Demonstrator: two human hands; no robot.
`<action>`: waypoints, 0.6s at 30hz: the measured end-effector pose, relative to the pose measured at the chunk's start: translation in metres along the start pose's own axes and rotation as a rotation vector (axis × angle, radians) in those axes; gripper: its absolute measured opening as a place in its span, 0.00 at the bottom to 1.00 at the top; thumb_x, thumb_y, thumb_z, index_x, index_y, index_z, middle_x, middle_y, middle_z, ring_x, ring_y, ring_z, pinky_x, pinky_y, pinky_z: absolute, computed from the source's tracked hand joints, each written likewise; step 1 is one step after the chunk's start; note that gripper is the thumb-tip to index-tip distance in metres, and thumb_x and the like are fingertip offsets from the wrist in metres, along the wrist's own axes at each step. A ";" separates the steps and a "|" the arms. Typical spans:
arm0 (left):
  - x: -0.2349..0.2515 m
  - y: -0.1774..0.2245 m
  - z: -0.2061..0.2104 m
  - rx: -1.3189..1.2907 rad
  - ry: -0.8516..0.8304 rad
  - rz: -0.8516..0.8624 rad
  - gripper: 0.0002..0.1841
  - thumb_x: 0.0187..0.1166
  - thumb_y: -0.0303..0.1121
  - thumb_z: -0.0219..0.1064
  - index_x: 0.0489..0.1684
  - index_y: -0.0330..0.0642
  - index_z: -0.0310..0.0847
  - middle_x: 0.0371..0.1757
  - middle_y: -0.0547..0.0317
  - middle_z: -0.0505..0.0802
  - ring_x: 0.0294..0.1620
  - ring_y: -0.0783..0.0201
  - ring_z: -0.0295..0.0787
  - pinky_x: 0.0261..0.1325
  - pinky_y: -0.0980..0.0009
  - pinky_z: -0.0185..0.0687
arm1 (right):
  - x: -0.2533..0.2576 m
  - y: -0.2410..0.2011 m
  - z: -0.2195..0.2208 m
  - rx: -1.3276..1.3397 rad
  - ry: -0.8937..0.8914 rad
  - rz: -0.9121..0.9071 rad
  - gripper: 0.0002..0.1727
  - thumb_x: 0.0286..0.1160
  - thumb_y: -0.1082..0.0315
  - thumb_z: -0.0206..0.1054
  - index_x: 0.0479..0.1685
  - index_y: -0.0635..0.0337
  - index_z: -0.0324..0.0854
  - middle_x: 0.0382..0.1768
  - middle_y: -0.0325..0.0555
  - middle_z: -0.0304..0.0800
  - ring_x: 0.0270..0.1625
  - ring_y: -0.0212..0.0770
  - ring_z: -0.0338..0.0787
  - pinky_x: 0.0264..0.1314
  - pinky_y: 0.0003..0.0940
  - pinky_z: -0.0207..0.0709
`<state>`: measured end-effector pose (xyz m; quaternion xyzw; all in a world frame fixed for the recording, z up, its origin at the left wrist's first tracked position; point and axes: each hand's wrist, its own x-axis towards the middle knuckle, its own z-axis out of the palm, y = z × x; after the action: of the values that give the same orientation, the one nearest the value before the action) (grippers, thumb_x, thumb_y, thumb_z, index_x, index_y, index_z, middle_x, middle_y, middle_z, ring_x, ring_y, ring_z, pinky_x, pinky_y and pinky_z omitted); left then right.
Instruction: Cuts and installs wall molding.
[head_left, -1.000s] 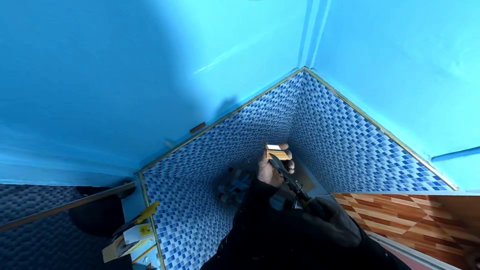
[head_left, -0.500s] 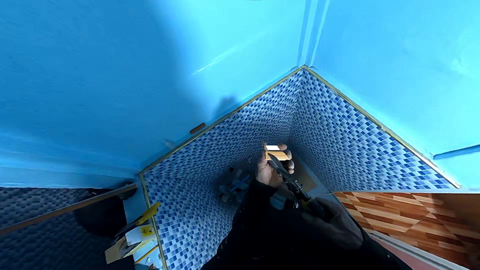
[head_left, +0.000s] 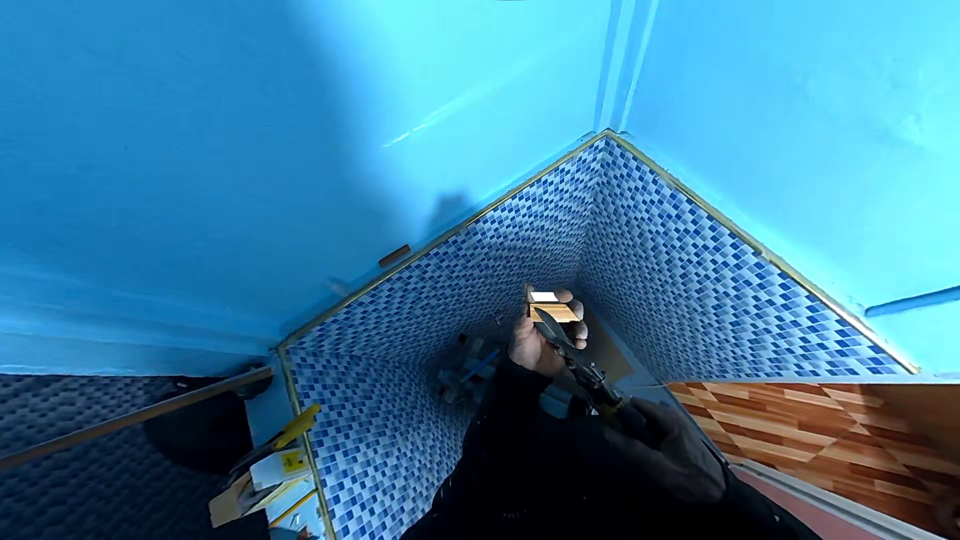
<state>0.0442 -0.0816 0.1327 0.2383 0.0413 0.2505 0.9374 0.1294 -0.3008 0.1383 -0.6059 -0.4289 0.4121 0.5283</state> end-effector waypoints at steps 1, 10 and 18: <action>0.000 0.000 0.000 -0.002 0.003 0.000 0.28 0.77 0.65 0.63 0.45 0.47 0.91 0.40 0.50 0.95 0.33 0.59 0.94 0.33 0.70 0.89 | 0.000 0.000 0.000 0.017 -0.010 0.003 0.12 0.75 0.56 0.73 0.36 0.56 0.82 0.21 0.30 0.79 0.21 0.20 0.76 0.23 0.17 0.71; -0.004 -0.003 -0.003 0.030 -0.018 0.014 0.28 0.68 0.66 0.71 0.45 0.49 0.92 0.39 0.52 0.95 0.32 0.61 0.93 0.32 0.71 0.89 | -0.002 -0.005 0.001 0.048 -0.046 0.020 0.13 0.77 0.56 0.72 0.39 0.56 0.82 0.23 0.32 0.82 0.23 0.22 0.79 0.25 0.20 0.74; -0.010 -0.004 0.001 0.056 0.031 0.037 0.27 0.63 0.63 0.76 0.44 0.48 0.92 0.39 0.51 0.95 0.31 0.60 0.93 0.31 0.71 0.89 | -0.006 -0.004 0.005 -0.075 0.005 -0.017 0.15 0.75 0.54 0.72 0.37 0.58 0.83 0.22 0.32 0.80 0.23 0.19 0.77 0.25 0.17 0.72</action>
<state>0.0372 -0.0899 0.1312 0.2610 0.0585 0.2700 0.9250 0.1224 -0.3044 0.1415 -0.6226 -0.4479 0.3896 0.5099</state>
